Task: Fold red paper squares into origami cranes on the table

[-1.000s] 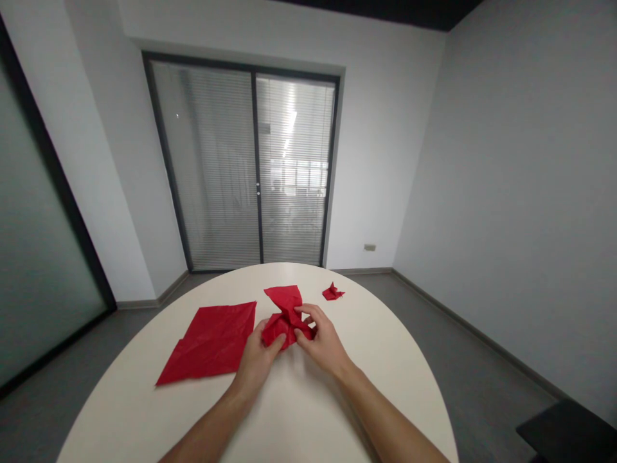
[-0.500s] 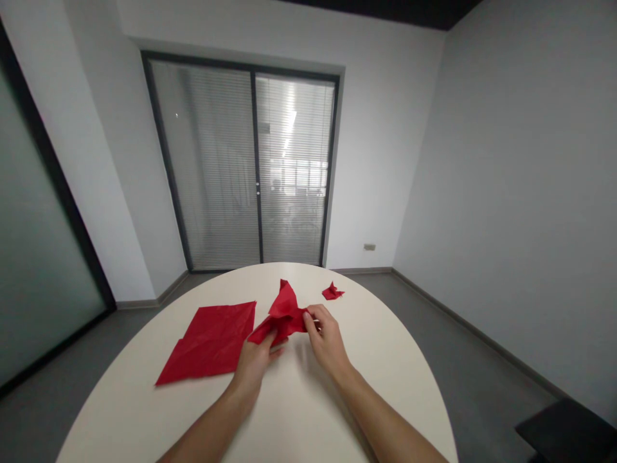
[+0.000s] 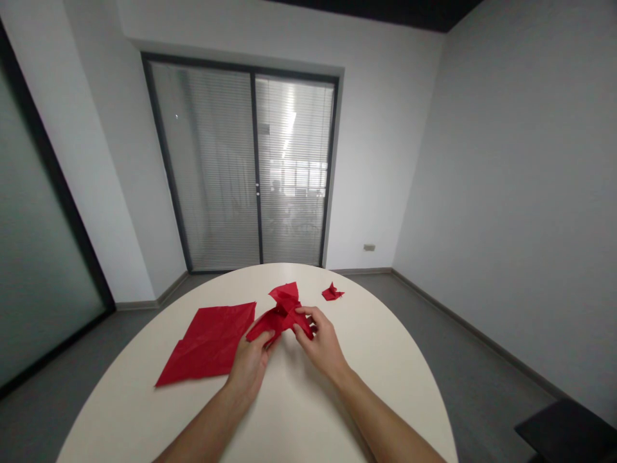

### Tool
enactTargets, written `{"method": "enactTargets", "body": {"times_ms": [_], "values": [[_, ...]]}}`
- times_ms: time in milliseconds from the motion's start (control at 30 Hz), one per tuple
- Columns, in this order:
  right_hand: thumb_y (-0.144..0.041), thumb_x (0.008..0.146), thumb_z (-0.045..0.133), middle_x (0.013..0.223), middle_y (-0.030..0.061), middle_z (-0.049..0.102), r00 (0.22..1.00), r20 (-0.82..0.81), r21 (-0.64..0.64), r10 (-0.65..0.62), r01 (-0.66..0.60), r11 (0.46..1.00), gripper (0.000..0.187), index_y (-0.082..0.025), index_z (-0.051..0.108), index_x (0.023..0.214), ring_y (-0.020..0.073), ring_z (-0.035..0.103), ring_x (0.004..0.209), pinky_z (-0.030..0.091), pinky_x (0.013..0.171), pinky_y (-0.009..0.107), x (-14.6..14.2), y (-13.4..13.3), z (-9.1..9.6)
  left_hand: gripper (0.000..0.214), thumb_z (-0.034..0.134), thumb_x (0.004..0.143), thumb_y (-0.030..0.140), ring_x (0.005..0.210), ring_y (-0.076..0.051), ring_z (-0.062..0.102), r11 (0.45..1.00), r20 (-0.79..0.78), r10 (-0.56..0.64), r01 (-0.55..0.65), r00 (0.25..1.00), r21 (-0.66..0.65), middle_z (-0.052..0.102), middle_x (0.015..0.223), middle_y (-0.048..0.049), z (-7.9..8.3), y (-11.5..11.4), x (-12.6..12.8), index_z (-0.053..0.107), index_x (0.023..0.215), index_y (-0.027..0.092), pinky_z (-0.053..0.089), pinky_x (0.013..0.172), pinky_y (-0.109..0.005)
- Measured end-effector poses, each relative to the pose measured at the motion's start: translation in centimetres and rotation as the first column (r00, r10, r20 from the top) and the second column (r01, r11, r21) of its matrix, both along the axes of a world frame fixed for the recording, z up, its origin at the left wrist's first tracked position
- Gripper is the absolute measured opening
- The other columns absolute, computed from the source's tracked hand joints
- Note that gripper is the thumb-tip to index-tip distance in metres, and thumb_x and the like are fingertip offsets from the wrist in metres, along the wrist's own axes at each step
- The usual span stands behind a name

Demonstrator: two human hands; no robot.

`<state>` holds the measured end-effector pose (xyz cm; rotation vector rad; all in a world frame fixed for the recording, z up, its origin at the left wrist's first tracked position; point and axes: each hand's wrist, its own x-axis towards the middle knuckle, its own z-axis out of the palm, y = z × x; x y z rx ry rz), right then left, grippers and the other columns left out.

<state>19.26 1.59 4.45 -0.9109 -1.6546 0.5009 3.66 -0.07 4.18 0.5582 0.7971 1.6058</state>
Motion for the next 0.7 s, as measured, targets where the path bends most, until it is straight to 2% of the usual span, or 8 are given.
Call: {"method": "enactTargets", "body": {"times_ms": [67,167,267,400,567,700], "values": [[-0.022,0.083,0.063,0.107,0.0063,0.067,1.000,-0.002,0.004,0.008,-0.008,1.000,0.027,-0.022,0.062,0.111,0.0196,0.064,0.084,0.054,0.075,0.033,-0.1,0.0,-0.1,0.026,0.071,0.062,0.006,0.101,-0.022,0.068,1.000,-0.007,-0.001,0.001,1.000,0.017,0.075,0.101,-0.0057,-0.1,0.0,-0.1,0.071,0.084,0.019,0.058,0.085,-0.033],[-0.021,0.085,0.060,0.104,0.0061,0.068,1.000,0.011,0.014,-0.005,0.004,1.000,0.024,-0.022,0.063,0.109,0.0191,0.065,0.083,0.054,0.075,0.033,0.0,0.0,-0.2,0.025,0.069,0.065,0.007,0.100,-0.022,0.069,1.000,-0.012,0.005,-0.005,1.000,0.009,0.075,0.099,-0.0055,-0.2,0.2,-0.2,0.071,0.087,0.018,0.058,0.084,-0.032],[-0.023,0.088,0.057,0.098,0.0050,0.070,0.996,0.080,0.052,-0.045,0.040,0.998,0.017,-0.023,0.065,0.103,0.0179,0.064,0.076,0.054,0.071,0.031,0.4,0.0,-0.1,0.012,0.066,0.069,0.006,0.088,-0.019,0.071,0.998,0.023,0.049,-0.048,0.999,-0.049,0.075,0.087,-0.0066,-0.3,0.4,-0.3,0.068,0.076,0.015,0.060,0.080,-0.031],[-0.025,0.091,0.053,0.086,0.0034,0.071,0.984,0.158,0.067,-0.077,0.067,0.996,0.012,-0.022,0.064,0.097,0.0170,0.065,0.070,0.051,0.062,0.028,0.9,-0.3,0.1,0.013,0.061,0.076,0.004,0.075,-0.017,0.071,0.989,0.050,0.127,-0.123,0.991,-0.082,0.075,0.085,-0.0079,-0.3,0.6,-0.5,0.068,0.080,0.014,0.061,0.075,-0.033],[-0.027,0.094,0.049,0.084,0.0035,0.069,0.996,0.007,-0.021,-0.092,0.092,0.996,0.008,-0.022,0.055,0.096,0.0179,0.066,0.075,0.047,0.058,0.025,0.6,-0.2,-0.1,0.009,0.063,0.076,0.008,0.073,-0.019,0.071,0.988,-0.017,0.127,-0.128,0.992,-0.086,0.075,0.078,-0.0090,-0.5,0.6,-0.6,0.070,0.078,0.013,0.059,0.073,-0.030],[-0.028,0.094,0.047,0.076,0.0008,0.062,0.976,-0.179,-0.044,-0.122,0.116,0.992,0.007,-0.023,0.048,0.097,0.0166,0.059,0.068,0.043,0.058,0.025,0.5,0.3,-0.4,0.033,0.069,0.064,0.005,0.088,-0.023,0.071,0.987,-0.053,0.158,-0.158,0.986,0.002,0.076,0.097,-0.0089,-0.6,0.5,-0.6,0.071,0.095,0.017,0.057,0.079,-0.032]]}}
